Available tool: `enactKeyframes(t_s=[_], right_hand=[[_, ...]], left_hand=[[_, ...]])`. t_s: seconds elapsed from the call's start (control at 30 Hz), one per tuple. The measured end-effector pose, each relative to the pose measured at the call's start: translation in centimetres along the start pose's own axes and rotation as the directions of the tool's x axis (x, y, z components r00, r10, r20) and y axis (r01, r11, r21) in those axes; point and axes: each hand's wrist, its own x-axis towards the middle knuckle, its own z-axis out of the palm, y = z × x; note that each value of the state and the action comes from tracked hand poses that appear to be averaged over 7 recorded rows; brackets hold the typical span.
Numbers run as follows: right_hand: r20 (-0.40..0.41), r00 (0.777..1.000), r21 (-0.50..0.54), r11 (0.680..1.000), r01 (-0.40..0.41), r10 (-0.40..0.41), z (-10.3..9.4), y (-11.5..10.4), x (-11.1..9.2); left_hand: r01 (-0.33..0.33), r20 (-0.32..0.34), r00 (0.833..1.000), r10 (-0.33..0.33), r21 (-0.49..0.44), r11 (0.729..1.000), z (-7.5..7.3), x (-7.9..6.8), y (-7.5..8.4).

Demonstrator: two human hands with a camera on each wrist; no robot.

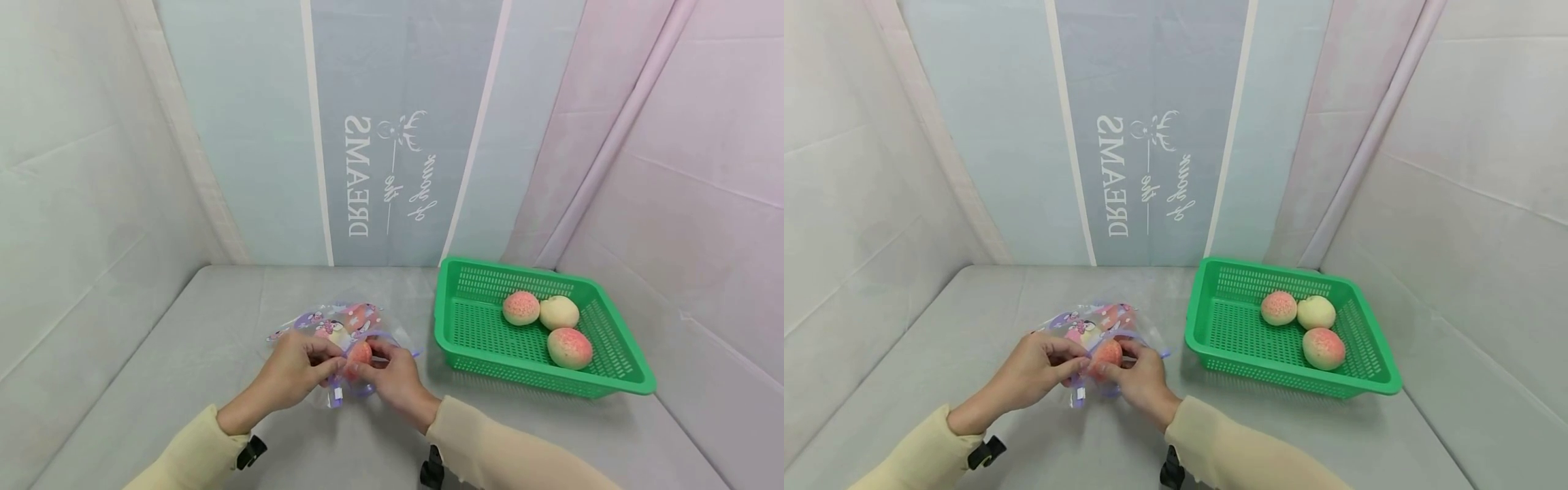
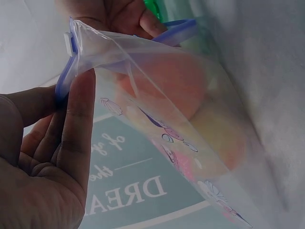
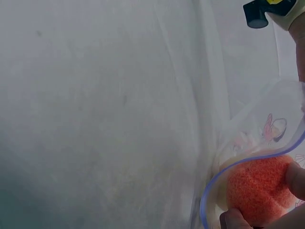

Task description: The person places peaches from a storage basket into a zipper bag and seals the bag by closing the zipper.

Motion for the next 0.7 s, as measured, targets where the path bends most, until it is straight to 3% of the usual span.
enactKeyframes(t_s=[0.27,0.47,0.63,0.7], right_hand=[[-0.042,0.999,-0.025,1.0,0.016,-0.017,1.2,0.2,1.1],[-0.108,0.991,-0.095,0.993,0.073,-0.083,2.1,0.4,1.8],[-0.163,0.984,-0.198,0.979,0.042,-0.075,2.6,0.2,2.7],[-0.17,0.984,-0.304,0.953,0.003,-0.057,2.8,0.0,2.9]], left_hand=[[0.002,-0.001,1.0,-0.002,-0.019,1.0,0.1,-0.1,0.2],[0.029,0.016,0.999,-0.029,-0.028,0.999,0.3,-0.2,0.3],[0.009,0.006,1.0,-0.009,-0.019,1.0,0.4,-0.2,0.2],[0.0,0.004,1.0,0.0,-0.014,1.0,0.3,-0.2,0.2]])
